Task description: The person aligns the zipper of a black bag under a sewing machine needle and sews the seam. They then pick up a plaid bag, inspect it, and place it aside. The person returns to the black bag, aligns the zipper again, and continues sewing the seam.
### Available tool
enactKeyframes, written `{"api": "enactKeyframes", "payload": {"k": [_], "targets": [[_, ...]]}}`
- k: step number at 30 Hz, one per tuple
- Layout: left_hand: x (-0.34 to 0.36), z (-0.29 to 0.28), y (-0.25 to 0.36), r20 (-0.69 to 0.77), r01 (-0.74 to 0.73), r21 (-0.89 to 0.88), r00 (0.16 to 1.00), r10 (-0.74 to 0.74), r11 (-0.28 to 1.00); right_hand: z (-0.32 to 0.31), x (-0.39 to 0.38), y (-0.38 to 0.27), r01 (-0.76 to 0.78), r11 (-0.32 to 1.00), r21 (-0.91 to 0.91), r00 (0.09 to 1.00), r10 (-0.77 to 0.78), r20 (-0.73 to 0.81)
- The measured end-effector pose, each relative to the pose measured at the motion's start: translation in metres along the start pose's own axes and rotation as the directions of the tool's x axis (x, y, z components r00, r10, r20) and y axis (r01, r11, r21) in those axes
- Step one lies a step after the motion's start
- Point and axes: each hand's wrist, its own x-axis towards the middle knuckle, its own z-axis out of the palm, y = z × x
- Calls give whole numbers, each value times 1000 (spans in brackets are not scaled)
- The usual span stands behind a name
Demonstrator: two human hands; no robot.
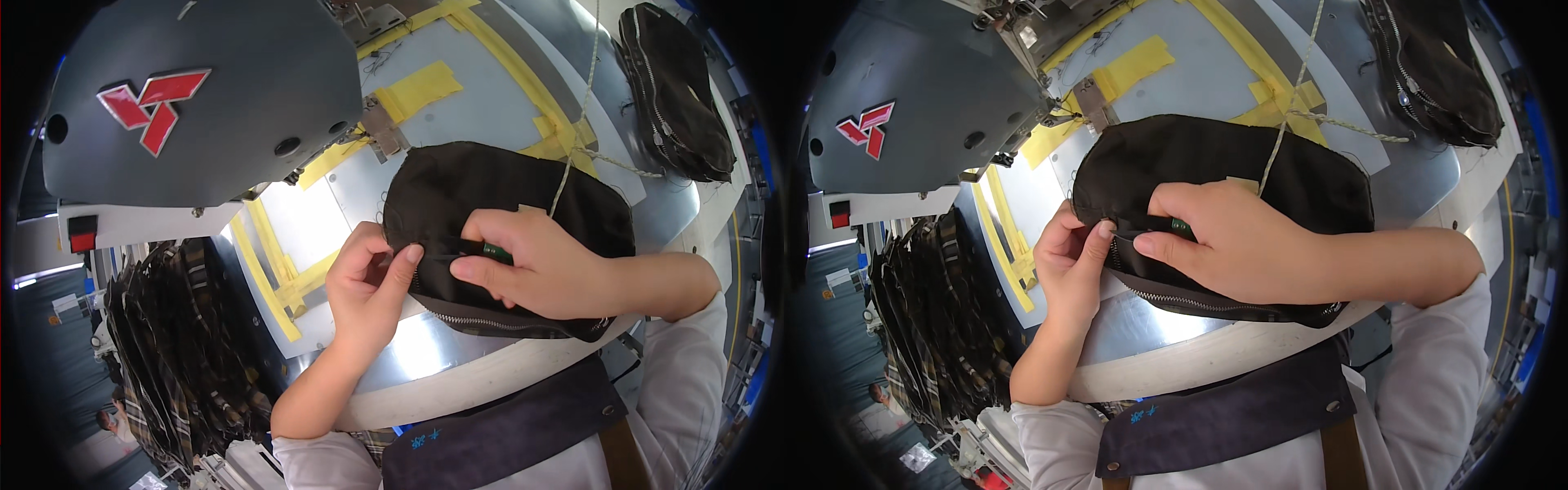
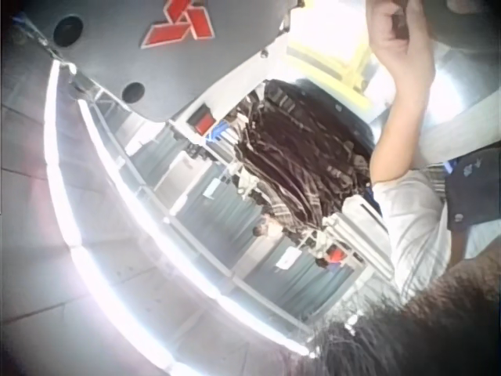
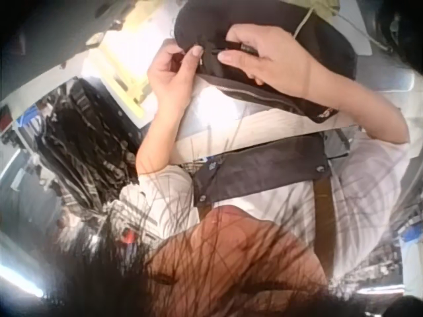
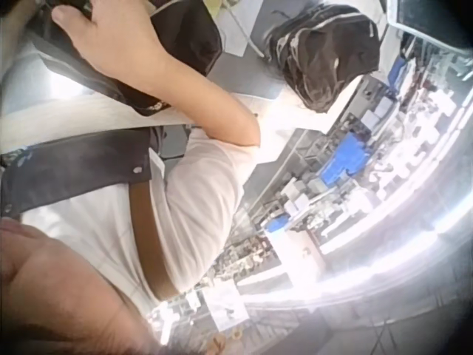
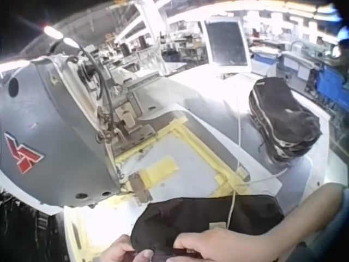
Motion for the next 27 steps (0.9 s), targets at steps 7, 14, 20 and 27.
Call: {"api": "enactKeyframes", "payload": {"k": [7, 14, 20, 27], "targets": [[-2, 2, 3, 0, -43, 44, 999, 43, 998, 6, 3, 6, 15, 994, 105, 997, -23, 74], [-3, 1, 1, 4, -56, 44, 998, 55, 997, 6, 6, 7, -4, 996, 91, 999, 0, 49], [-3, 2, 1, 1, -23, 5, 1000, 23, 1000, 5, 7, 8, -22, 994, 106, 999, 17, 48], [-3, 2, 3, 7, 4, -31, 1000, -3, 1000, 6, 8, 8, -27, 991, 130, 999, 22, 40]]}}
